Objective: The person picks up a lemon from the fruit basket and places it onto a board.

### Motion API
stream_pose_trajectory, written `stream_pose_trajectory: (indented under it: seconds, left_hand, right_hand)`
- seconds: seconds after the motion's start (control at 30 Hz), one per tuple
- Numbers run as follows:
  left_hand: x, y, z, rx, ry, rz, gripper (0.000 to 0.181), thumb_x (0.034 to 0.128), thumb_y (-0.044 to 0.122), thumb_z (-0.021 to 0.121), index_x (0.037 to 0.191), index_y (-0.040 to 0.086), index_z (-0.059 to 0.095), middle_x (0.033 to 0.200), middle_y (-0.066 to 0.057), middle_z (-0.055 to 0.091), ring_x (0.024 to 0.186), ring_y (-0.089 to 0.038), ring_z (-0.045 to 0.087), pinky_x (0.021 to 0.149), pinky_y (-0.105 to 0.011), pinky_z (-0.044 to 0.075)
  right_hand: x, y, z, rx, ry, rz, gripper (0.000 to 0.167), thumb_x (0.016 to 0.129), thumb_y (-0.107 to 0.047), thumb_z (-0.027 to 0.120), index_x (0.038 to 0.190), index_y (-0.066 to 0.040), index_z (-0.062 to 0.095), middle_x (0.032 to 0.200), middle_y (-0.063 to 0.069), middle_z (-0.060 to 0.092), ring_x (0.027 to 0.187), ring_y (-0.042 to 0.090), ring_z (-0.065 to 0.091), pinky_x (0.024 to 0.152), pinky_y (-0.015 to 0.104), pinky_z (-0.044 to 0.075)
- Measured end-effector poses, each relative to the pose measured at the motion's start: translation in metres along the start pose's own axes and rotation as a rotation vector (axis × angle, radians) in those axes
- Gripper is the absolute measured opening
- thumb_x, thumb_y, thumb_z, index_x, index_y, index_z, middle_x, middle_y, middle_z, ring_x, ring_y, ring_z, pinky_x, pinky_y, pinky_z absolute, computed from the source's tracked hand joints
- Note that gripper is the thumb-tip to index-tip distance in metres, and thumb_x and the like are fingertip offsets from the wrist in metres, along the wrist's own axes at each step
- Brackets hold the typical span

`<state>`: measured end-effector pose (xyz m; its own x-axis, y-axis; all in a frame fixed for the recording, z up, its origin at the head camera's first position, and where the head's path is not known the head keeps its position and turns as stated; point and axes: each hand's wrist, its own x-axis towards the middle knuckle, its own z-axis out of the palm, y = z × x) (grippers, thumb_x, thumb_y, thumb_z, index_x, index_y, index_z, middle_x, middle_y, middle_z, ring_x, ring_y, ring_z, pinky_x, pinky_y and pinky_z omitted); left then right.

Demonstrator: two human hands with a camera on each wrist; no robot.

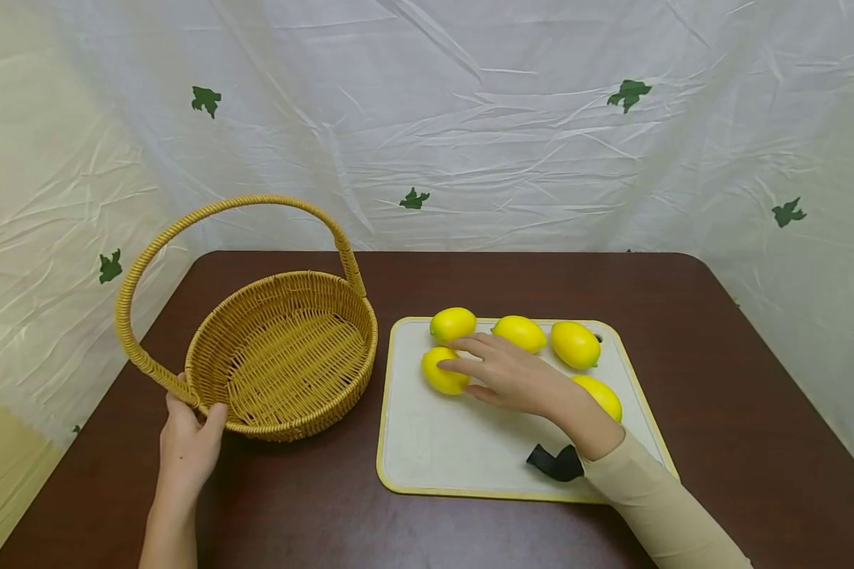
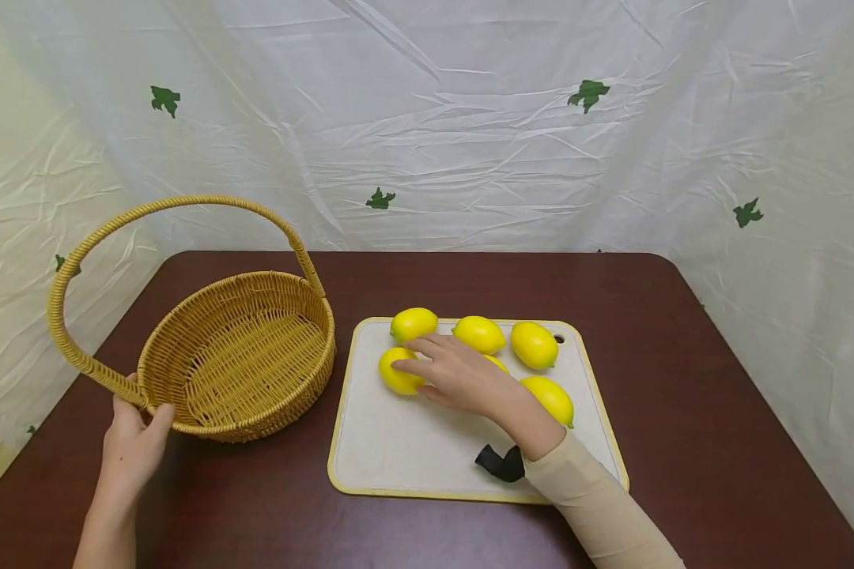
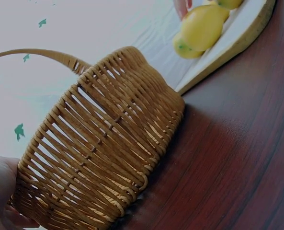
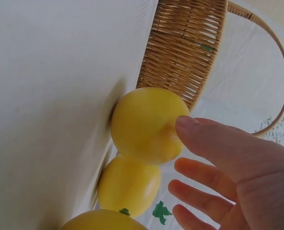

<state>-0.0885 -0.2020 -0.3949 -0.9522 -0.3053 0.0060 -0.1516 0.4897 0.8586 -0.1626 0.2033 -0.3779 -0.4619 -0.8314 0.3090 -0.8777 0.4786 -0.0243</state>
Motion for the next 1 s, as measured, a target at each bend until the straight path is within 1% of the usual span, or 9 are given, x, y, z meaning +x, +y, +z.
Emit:
stream_pose_trajectory:
  seconds: [0.27, 0.43, 0.5, 0.63, 0.77, 0.83, 0.9, 0.93, 1.0]
  left_hand:
    - [0.000, -0.001, 0.001, -0.012, -0.009, 0.004, 0.071, 0.0912, 0.018, 0.039, 0.147, 0.009, -0.004, 0.140, -0.030, 0.027, 0.113, -0.034, 0.033, 0.088, -0.051, 0.027]
    - [0.005, 0.000, 0.001, 0.025, -0.029, 0.005, 0.072, 0.0922, 0.021, 0.040, 0.147, 0.008, -0.004, 0.144, -0.028, 0.020, 0.125, -0.038, 0.026, 0.095, -0.054, 0.023]
    - [0.007, 0.001, 0.001, 0.062, -0.033, 0.008, 0.071, 0.0932, 0.024, 0.040, 0.146, 0.003, -0.001, 0.144, -0.029, 0.020, 0.128, -0.042, 0.022, 0.096, -0.056, 0.023]
    - [0.011, 0.006, 0.000, 0.174, -0.011, -0.011, 0.062, 0.0952, 0.032, 0.036, 0.141, -0.006, 0.019, 0.135, -0.032, 0.033, 0.122, -0.047, 0.029, 0.092, -0.058, 0.028]
    - [0.005, 0.015, -0.008, 0.311, 0.010, -0.121, 0.066, 0.0950, 0.044, 0.027, 0.138, -0.005, 0.032, 0.130, -0.031, 0.042, 0.115, -0.049, 0.036, 0.085, -0.061, 0.032]
    - [-0.003, 0.021, -0.015, 0.366, 0.043, -0.184, 0.069, 0.0939, 0.049, 0.024, 0.139, -0.002, 0.033, 0.129, -0.030, 0.043, 0.113, -0.050, 0.038, 0.083, -0.063, 0.033]
    - [-0.014, 0.028, -0.020, 0.395, 0.102, -0.218, 0.068, 0.0932, 0.050, 0.025, 0.139, 0.001, 0.036, 0.128, -0.029, 0.046, 0.110, -0.050, 0.040, 0.079, -0.063, 0.033]
    - [-0.020, 0.033, -0.020, 0.403, 0.146, -0.204, 0.065, 0.0934, 0.048, 0.027, 0.138, 0.002, 0.039, 0.126, -0.028, 0.048, 0.107, -0.049, 0.043, 0.076, -0.062, 0.034]
    - [-0.031, 0.042, -0.018, 0.389, 0.253, -0.102, 0.054, 0.0939, 0.041, 0.035, 0.132, 0.005, 0.048, 0.119, -0.024, 0.056, 0.091, -0.044, 0.052, 0.068, -0.055, 0.039]
  right_hand:
    - [-0.001, 0.001, 0.001, -0.009, 0.016, -0.019, 0.044, 0.076, -0.011, 0.073, 0.117, -0.013, 0.059, 0.120, 0.014, 0.055, 0.110, 0.030, 0.048, 0.091, 0.042, 0.039]
    - [-0.003, 0.001, 0.000, -0.013, 0.021, -0.006, 0.045, 0.074, -0.009, 0.074, 0.116, -0.012, 0.059, 0.118, 0.014, 0.055, 0.108, 0.030, 0.049, 0.089, 0.042, 0.040]
    - [-0.003, 0.002, -0.002, -0.016, 0.031, -0.008, 0.045, 0.073, -0.008, 0.075, 0.115, -0.012, 0.060, 0.117, 0.015, 0.056, 0.107, 0.030, 0.049, 0.088, 0.042, 0.041]
    - [-0.001, 0.003, -0.003, -0.023, 0.055, -0.014, 0.044, 0.072, -0.008, 0.076, 0.113, -0.011, 0.060, 0.116, 0.015, 0.056, 0.106, 0.030, 0.049, 0.088, 0.041, 0.040]
    - [0.002, 0.004, -0.004, -0.025, 0.069, -0.023, 0.042, 0.073, -0.010, 0.076, 0.112, -0.011, 0.061, 0.117, 0.015, 0.056, 0.107, 0.030, 0.049, 0.089, 0.041, 0.040]
    - [0.002, 0.003, -0.006, -0.025, 0.072, -0.025, 0.041, 0.074, -0.010, 0.075, 0.112, -0.011, 0.061, 0.117, 0.015, 0.056, 0.108, 0.030, 0.049, 0.090, 0.041, 0.040]
    - [0.002, 0.003, -0.007, -0.027, 0.070, -0.019, 0.040, 0.074, -0.010, 0.075, 0.111, -0.010, 0.061, 0.117, 0.015, 0.056, 0.109, 0.030, 0.049, 0.090, 0.042, 0.039]
    - [0.002, 0.003, -0.007, -0.027, 0.067, -0.013, 0.040, 0.074, -0.010, 0.075, 0.111, -0.010, 0.061, 0.117, 0.015, 0.056, 0.109, 0.030, 0.049, 0.090, 0.042, 0.039]
    - [0.001, 0.002, -0.009, -0.026, 0.058, 0.003, 0.039, 0.074, -0.010, 0.075, 0.111, -0.010, 0.062, 0.117, 0.015, 0.056, 0.110, 0.030, 0.049, 0.091, 0.043, 0.039]
